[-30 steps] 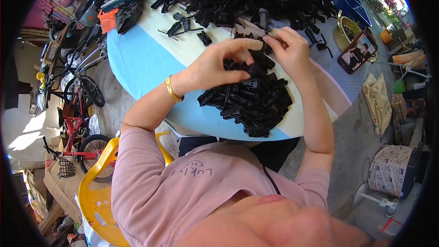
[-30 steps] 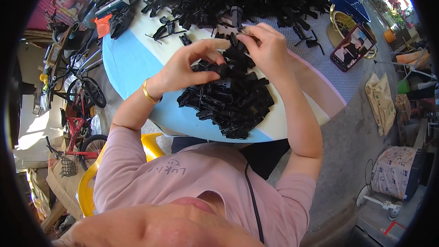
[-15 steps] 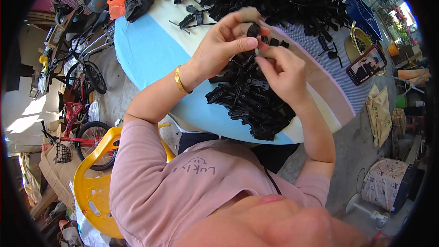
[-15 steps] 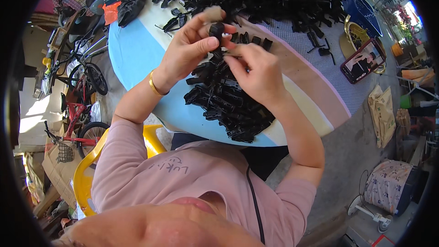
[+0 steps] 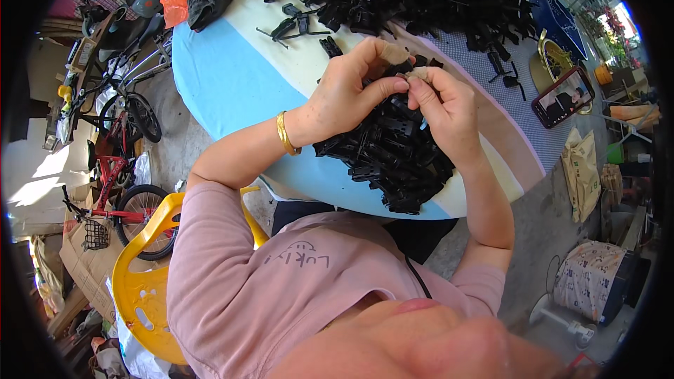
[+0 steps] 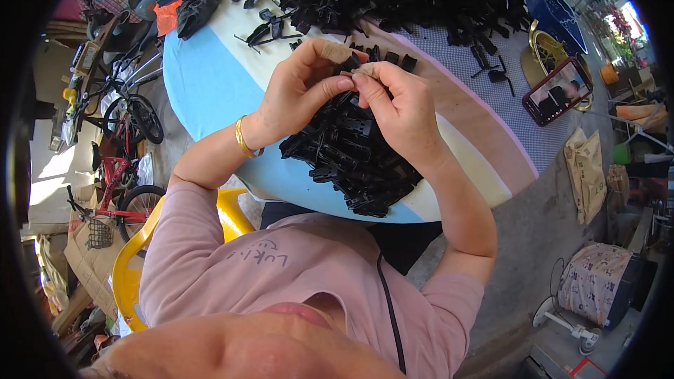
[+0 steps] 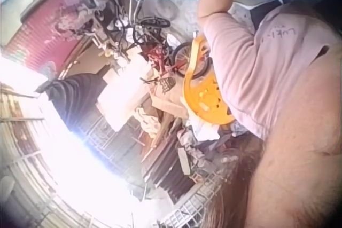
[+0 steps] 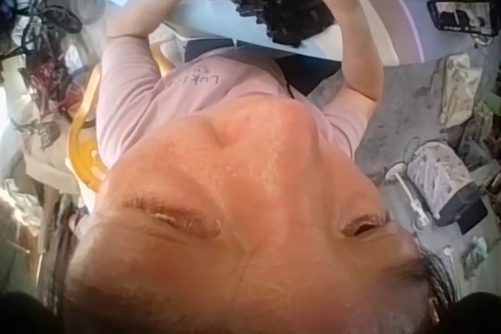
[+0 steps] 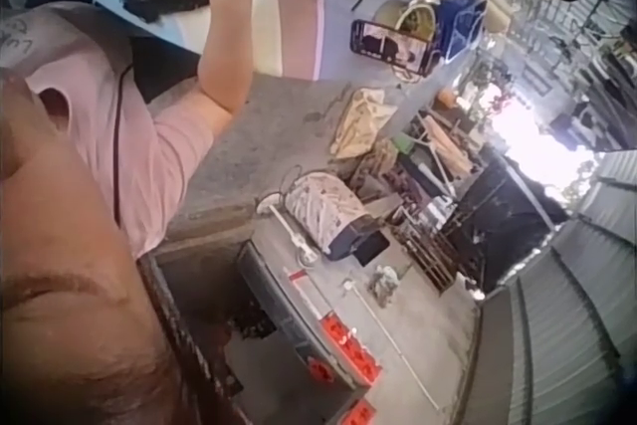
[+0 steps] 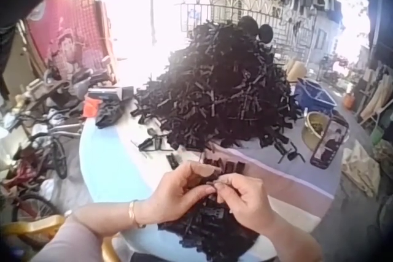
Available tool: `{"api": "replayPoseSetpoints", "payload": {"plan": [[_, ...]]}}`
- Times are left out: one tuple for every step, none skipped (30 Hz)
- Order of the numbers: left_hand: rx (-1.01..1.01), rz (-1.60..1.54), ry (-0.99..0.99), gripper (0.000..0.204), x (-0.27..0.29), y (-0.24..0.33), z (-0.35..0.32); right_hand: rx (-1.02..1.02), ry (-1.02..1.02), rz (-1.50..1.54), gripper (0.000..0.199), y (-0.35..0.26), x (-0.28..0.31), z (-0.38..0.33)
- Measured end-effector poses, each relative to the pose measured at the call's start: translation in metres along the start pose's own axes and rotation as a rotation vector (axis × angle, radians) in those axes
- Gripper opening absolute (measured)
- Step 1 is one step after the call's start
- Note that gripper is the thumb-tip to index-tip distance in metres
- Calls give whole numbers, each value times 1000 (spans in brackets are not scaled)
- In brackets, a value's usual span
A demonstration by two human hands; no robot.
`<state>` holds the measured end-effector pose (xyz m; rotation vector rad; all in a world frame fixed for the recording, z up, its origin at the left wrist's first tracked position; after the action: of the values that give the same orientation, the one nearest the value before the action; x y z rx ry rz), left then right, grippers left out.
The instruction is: Manually assembling small black plastic components by hand at a workstation.
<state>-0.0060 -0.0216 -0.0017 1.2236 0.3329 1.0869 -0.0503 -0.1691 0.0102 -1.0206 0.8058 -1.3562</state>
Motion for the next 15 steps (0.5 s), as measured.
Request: {"api": "replayPoseSetpoints", "payload": {"plan": [[2, 1, 0, 28, 0, 0, -1, -1, -1, 2, 14, -2, -1, 0], [-23, 34, 16, 26, 1, 1, -1, -45, 3, 15, 14, -3, -2, -1], [-48, 65, 30, 25, 2, 2, -2, -89, 7, 27, 14, -4, -2, -2], [-46, 66, 29, 25, 1, 1, -1, -91, 7, 28, 14, -5, -2, -2], [-163, 170, 121, 21, 1, 4, -1, -127, -5, 42, 14, -4, -2, -2], [-283, 272, 210, 18, 1, 8, 0, -162, -14, 54, 14, -4, -2, -2], [-285, 268, 205, 18, 1, 9, -1, -163, -8, 52, 14, -5, -1, -2], [-320, 366, 206, 18, 2, 12, -3, -232, -18, 110, 15, -5, -1, -3], [-360, 460, 205, 18, 1, 14, -4, -299, -21, 166, 15, -4, 1, -4], [-372, 449, 195, 18, -1, 14, -3, -297, -4, 158, 15, -2, 2, -3], [-327, 370, 227, 20, 0, 13, -2, -227, -15, 167, 13, 1, 1, 1], [-279, 287, 254, 21, -1, 11, -1, -160, -22, 174, 12, 1, 2, 2], [-219, 171, 170, 29, -1, 9, -1, -161, 1, 162, 12, -1, 3, 1], [-177, -64, 168, 32, 0, 12, 1, -17, 9, 54, 11, -8, 5, 0], [-128, -293, 166, 34, 2, 18, 3, 128, 11, -54, 13, -16, 5, 0]]}}
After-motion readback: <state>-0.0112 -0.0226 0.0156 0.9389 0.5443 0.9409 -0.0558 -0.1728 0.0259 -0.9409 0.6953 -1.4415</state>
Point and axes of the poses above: each hand's wrist, its own z-axis towards the middle knuckle, its own x-axis out of the back of the hand, y = z × x, the point moved 3 cm from there along z, towards the middle knuckle, and after that the axes turned 15 degrees about z, right-handed, at the moved point
